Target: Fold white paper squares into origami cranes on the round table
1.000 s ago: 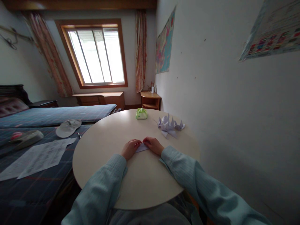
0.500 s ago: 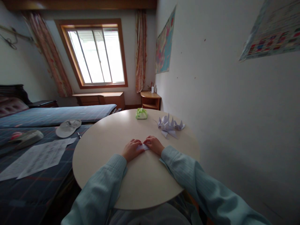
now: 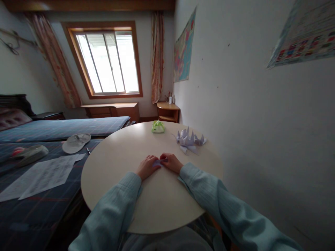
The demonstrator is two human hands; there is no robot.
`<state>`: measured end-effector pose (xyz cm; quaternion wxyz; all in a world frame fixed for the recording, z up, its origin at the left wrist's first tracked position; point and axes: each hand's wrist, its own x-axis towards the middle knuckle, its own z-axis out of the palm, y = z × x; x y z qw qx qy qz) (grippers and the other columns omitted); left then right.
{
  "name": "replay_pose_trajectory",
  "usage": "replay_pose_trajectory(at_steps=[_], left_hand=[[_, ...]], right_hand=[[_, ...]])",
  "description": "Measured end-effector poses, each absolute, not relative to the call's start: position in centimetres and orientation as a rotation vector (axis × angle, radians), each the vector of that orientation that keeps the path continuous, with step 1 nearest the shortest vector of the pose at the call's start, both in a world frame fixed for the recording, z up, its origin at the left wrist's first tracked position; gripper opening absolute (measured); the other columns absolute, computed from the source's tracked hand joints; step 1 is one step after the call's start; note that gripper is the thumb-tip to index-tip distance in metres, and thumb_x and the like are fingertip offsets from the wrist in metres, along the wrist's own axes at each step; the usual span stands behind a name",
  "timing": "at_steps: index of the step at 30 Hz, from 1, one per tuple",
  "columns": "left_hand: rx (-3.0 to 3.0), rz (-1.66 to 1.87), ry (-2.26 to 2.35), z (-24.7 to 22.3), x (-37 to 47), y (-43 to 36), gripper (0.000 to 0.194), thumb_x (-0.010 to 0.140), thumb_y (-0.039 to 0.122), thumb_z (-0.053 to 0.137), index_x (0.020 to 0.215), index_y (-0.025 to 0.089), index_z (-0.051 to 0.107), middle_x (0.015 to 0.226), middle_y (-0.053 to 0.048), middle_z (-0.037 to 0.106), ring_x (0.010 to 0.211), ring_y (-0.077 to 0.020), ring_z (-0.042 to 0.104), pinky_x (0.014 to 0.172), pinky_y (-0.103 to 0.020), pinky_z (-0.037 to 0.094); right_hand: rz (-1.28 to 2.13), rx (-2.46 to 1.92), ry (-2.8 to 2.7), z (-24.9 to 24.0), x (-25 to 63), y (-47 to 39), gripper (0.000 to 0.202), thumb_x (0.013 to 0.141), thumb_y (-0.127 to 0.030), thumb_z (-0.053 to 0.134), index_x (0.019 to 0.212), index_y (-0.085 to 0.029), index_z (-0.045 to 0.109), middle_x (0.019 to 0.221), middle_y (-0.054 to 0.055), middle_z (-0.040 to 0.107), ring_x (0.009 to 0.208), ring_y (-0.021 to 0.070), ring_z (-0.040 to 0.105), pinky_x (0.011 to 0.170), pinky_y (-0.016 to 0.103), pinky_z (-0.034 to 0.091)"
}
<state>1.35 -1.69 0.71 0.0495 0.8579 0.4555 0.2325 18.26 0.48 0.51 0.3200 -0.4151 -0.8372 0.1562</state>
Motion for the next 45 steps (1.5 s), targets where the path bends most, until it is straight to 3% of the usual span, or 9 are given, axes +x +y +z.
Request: replay_pose_trajectory(at_steps=[17,24,30,37,41,45], left_hand=[[2.596,0.73,1.362,0.58,1.25,-1.53,0.027,0.071,0.037,0.053,0.093,0.022,0.055,0.094,-0.003,0.058,0.092,-0.0163,0.048,0.081,-0.028,0.038],[2.622,0.73,1.341,0.47,1.3,-1.46,0.029,0.071,0.039,0.052,0.094,0.021,0.056,0.096,-0.003,0.057,0.093,-0.016,0.047,0.083,-0.028,0.038],[2.573,0.736,1.359,0.66,1.52,-1.33,0.03,0.084,0.029,0.03,0.093,0.019,0.057,0.098,-0.004,0.058,0.093,-0.0139,0.048,0.085,-0.028,0.038],[2.564,0.759,1.41,0.44,1.65,-1.28,0.026,0.081,0.02,0.036,0.1,0.021,0.055,0.096,-0.003,0.059,0.092,-0.0145,0.049,0.083,-0.027,0.039],[2.607,0.721,1.375,0.62,1.59,-1.6,0.023,0.078,0.031,0.045,0.094,0.022,0.058,0.097,-0.003,0.058,0.093,-0.015,0.048,0.083,-0.027,0.039],[2.647,0.662,1.392,1.0,1.65,-1.98,0.034,0.071,0.043,0.051,0.098,0.023,0.056,0.099,-0.003,0.057,0.094,-0.0172,0.048,0.081,-0.029,0.039]], right_hand=[[0.365,-1.026,-2.265,0.16,18.17,0.8,0.011,0.069,-0.016,0.057,0.077,-0.016,0.064,0.081,0.004,0.056,0.079,0.0124,0.051,0.075,0.024,0.039],[0.333,-1.101,-2.338,0.4,17.96,0.77,0.015,0.076,-0.02,0.049,0.079,-0.015,0.062,0.084,0.006,0.057,0.081,0.013,0.049,0.076,0.026,0.037],[0.315,-1.149,-2.243,0.31,17.78,0.5,0.013,0.077,-0.018,0.048,0.085,-0.013,0.056,0.082,0.005,0.056,0.077,0.0122,0.049,0.072,0.024,0.038],[0.231,-1.228,-2.249,0.08,18.07,0.68,0.014,0.077,-0.019,0.048,0.084,-0.017,0.06,0.088,0.006,0.056,0.085,0.0138,0.049,0.077,0.026,0.035],[0.211,-1.319,-2.21,0.27,18.26,0.64,0.013,0.073,-0.022,0.054,0.083,-0.018,0.061,0.087,0.005,0.055,0.085,0.0149,0.048,0.078,0.027,0.035],[0.201,-1.358,-2.205,0.53,18.31,0.59,0.01,0.072,-0.021,0.054,0.077,-0.017,0.062,0.084,0.006,0.056,0.084,0.0151,0.048,0.077,0.026,0.035]])
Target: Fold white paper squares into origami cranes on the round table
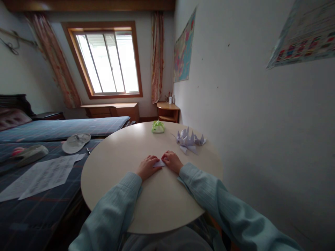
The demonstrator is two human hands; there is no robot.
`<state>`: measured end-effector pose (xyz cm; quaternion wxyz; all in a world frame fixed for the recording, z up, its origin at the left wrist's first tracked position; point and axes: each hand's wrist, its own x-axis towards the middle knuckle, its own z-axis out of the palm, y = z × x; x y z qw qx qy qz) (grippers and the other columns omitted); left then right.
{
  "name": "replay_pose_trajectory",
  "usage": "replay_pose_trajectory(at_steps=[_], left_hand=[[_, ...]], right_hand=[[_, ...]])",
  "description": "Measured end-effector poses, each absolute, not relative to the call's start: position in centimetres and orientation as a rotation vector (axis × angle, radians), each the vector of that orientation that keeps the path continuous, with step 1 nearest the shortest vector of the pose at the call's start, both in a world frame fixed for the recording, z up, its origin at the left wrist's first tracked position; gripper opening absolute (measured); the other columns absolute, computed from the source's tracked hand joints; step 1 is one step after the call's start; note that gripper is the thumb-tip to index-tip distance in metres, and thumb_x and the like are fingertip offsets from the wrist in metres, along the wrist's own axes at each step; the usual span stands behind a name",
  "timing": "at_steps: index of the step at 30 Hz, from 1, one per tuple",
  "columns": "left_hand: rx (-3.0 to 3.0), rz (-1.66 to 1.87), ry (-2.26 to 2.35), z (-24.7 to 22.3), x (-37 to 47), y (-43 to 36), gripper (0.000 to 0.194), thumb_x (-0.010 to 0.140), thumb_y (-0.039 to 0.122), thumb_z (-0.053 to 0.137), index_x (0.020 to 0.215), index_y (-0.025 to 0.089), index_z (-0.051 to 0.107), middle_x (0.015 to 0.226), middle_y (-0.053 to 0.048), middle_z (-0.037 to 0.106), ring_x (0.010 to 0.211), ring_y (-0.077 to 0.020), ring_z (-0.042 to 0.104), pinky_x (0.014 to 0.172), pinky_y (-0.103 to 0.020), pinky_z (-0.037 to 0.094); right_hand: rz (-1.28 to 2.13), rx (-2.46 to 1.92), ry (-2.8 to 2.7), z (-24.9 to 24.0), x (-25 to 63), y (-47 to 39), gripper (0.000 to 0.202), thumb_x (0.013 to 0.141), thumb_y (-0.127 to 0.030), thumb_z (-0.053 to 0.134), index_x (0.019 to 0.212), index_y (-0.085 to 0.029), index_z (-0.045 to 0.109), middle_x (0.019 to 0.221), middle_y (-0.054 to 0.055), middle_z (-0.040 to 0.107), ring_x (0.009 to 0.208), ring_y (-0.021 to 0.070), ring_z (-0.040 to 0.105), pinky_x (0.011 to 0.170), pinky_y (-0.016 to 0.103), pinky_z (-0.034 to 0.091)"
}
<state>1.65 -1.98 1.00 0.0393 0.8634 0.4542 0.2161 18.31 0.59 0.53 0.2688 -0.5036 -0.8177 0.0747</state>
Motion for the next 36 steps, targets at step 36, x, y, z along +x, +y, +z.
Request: replay_pose_trajectory(at_steps=[36], left_hand=[[1.265,1.177,1.036,1.4,3.4,-1.9,0.038,0.06,0.042,0.06,0.081,0.012,0.054,0.067,-0.003,0.062,0.056,-0.0125,0.057,0.054,-0.023,0.043]], right_hand=[[0.82,-1.017,-1.848,0.6,17.8,0.7,0.028,0.072,-0.041,0.048,0.064,-0.015,0.052,0.059,-0.001,0.055,0.057,0.0097,0.051,0.055,0.021,0.038]])
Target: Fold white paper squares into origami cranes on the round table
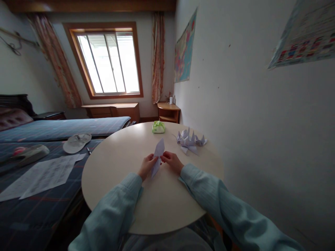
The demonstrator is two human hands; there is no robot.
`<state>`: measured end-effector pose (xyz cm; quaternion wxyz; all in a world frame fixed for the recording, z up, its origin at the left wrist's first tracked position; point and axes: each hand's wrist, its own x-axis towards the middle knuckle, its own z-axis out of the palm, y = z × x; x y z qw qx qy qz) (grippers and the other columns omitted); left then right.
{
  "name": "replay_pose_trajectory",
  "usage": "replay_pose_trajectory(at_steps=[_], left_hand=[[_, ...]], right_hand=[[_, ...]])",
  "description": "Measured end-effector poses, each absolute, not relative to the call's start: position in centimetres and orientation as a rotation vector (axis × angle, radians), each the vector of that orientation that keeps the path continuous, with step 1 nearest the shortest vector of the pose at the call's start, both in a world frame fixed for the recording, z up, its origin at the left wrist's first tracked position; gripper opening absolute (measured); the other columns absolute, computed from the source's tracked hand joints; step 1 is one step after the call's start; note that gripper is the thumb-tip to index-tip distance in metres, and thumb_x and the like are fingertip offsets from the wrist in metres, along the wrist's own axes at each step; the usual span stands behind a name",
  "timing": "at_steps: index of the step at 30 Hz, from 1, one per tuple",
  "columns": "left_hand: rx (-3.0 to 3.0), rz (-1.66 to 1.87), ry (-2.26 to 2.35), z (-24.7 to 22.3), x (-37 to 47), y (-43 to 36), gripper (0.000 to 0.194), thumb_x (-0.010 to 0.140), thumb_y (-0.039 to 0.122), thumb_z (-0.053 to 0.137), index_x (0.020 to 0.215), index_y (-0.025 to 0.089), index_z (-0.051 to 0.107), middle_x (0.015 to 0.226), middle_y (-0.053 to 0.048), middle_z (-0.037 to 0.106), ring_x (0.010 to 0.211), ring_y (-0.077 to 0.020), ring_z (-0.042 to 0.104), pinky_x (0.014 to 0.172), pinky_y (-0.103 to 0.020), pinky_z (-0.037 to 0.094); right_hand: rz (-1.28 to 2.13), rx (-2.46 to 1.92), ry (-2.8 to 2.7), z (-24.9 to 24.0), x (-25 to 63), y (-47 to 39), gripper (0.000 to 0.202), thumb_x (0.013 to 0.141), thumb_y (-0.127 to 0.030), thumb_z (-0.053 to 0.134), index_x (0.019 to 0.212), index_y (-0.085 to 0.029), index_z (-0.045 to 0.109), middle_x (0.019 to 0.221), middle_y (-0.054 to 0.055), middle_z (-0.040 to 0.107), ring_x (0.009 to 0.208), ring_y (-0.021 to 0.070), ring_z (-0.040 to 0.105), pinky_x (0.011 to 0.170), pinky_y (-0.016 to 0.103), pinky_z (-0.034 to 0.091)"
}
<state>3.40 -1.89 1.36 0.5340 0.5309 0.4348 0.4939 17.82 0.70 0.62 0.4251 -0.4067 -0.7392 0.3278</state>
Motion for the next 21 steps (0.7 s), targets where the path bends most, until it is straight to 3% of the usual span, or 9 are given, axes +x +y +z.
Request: replay_pose_trajectory(at_steps=[7,15,21], left_hand=[[1.361,1.219,1.0,0.5,3.5,-1.5,0.039,0.059,0.048,0.058,0.069,0.011,0.054,0.06,-0.002,0.06,0.054,-0.0103,0.052,0.048,-0.02,0.037],[1.324,1.363,0.962,0.5,3.3,-1.4,0.04,0.057,0.035,0.065,0.083,0.018,0.039,0.064,0.003,0.059,0.056,-0.0116,0.055,0.052,-0.022,0.042],[1.467,1.298,0.972,0.4,3.4,-1.4,0.023,0.062,0.033,0.06,0.07,0.014,0.05,0.065,0.001,0.056,0.057,-0.01,0.054,0.049,-0.019,0.038]], right_hand=[[0.914,-0.975,-1.776,-0.1,17.8,1.5,0.02,0.067,-0.032,0.052,0.056,-0.016,0.045,0.051,-0.004,0.046,0.05,0.0078,0.044,0.048,0.02,0.033],[1.151,-0.853,-1.674,-0.9,17.6,1.9,0.012,0.065,-0.026,0.05,0.059,-0.015,0.047,0.05,-0.005,0.044,0.047,0.0066,0.042,0.047,0.02,0.032],[1.194,-0.819,-1.653,-0.9,17.6,1.8,0.011,0.065,-0.025,0.051,0.062,-0.015,0.049,0.052,-0.005,0.046,0.047,0.0068,0.042,0.047,0.02,0.032]])
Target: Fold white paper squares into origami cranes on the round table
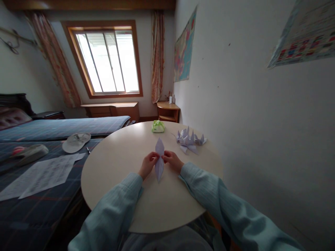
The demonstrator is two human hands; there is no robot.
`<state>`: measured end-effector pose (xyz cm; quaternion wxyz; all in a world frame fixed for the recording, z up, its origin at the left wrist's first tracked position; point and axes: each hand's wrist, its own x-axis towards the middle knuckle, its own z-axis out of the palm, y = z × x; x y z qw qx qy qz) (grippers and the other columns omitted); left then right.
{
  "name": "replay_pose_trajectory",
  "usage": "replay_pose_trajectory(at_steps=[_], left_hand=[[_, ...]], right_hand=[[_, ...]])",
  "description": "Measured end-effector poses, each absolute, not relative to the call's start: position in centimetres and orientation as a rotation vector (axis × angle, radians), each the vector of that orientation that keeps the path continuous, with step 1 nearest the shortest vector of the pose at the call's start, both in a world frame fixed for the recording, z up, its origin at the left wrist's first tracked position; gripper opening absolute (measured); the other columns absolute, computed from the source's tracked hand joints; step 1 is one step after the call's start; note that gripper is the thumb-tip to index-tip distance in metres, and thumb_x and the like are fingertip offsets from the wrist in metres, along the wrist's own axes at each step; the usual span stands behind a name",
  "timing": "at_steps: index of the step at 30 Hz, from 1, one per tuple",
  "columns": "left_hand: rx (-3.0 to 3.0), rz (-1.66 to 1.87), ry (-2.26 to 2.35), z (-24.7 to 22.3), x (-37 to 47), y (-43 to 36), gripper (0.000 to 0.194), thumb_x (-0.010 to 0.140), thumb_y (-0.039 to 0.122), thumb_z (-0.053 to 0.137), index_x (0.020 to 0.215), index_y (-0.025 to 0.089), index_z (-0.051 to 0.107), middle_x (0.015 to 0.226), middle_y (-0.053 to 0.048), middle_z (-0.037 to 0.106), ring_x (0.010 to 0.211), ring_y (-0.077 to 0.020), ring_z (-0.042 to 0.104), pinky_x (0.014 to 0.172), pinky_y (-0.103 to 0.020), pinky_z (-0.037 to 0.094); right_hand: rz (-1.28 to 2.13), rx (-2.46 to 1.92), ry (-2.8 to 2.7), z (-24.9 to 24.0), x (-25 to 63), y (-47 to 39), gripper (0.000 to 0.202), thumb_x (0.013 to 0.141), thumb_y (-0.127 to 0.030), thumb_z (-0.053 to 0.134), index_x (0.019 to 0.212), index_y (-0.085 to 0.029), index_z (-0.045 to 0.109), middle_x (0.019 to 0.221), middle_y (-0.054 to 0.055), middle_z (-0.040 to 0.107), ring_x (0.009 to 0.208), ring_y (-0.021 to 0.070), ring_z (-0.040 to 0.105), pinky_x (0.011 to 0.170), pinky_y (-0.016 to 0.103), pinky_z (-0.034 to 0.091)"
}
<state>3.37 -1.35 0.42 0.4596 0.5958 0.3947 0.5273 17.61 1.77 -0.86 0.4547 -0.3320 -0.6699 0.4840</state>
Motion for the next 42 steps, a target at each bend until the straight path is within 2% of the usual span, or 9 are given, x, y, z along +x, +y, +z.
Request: replay_pose_trajectory(at_steps=[4,14,22,36,42], left_hand=[[1.457,1.274,0.978,0.4,3.4,-1.5,0.024,0.064,0.034,0.058,0.076,0.014,0.054,0.065,0.0,0.057,0.059,-0.0109,0.054,0.051,-0.02,0.038],[1.398,1.218,0.915,1.8,3.9,-3.0,0.027,0.064,0.038,0.059,0.073,0.014,0.049,0.063,0.001,0.058,0.059,-0.0102,0.055,0.053,-0.02,0.039],[1.359,1.217,0.832,0.8,3.9,-2.5,0.03,0.061,0.035,0.064,0.074,0.015,0.046,0.062,-0.001,0.061,0.061,-0.0116,0.058,0.061,-0.024,0.042],[1.373,1.272,0.931,2.3,3.9,-3.2,0.029,0.06,0.038,0.064,0.07,0.013,0.053,0.06,0.0,0.06,0.06,-0.0114,0.055,0.056,-0.022,0.039],[1.398,1.307,0.931,1.9,3.5,-2.7,0.027,0.063,0.038,0.059,0.069,0.013,0.053,0.061,0.0,0.059,0.062,-0.0113,0.054,0.061,-0.024,0.04]], right_hand=[[1.225,-0.81,-1.644,-0.3,17.7,1.4,0.016,0.064,-0.029,0.054,0.061,-0.015,0.048,0.05,-0.005,0.046,0.047,0.007,0.042,0.046,0.021,0.031],[1.274,-0.73,-1.708,0.6,17.8,0.8,0.033,0.069,-0.045,0.052,0.057,-0.015,0.048,0.049,-0.003,0.048,0.047,0.0076,0.044,0.047,0.022,0.031],[1.281,-0.716,-1.731,0.3,17.7,1.0,0.033,0.068,-0.046,0.053,0.057,-0.015,0.048,0.049,-0.004,0.048,0.048,0.0074,0.044,0.047,0.021,0.031],[1.241,-0.762,-1.743,0.5,17.8,0.9,0.035,0.067,-0.049,0.052,0.058,-0.015,0.048,0.05,-0.003,0.049,0.049,0.0075,0.044,0.047,0.021,0.031],[1.246,-0.751,-1.758,0.6,17.8,0.9,0.033,0.069,-0.047,0.05,0.062,-0.015,0.05,0.052,-0.003,0.049,0.049,0.0075,0.044,0.048,0.021,0.031]])
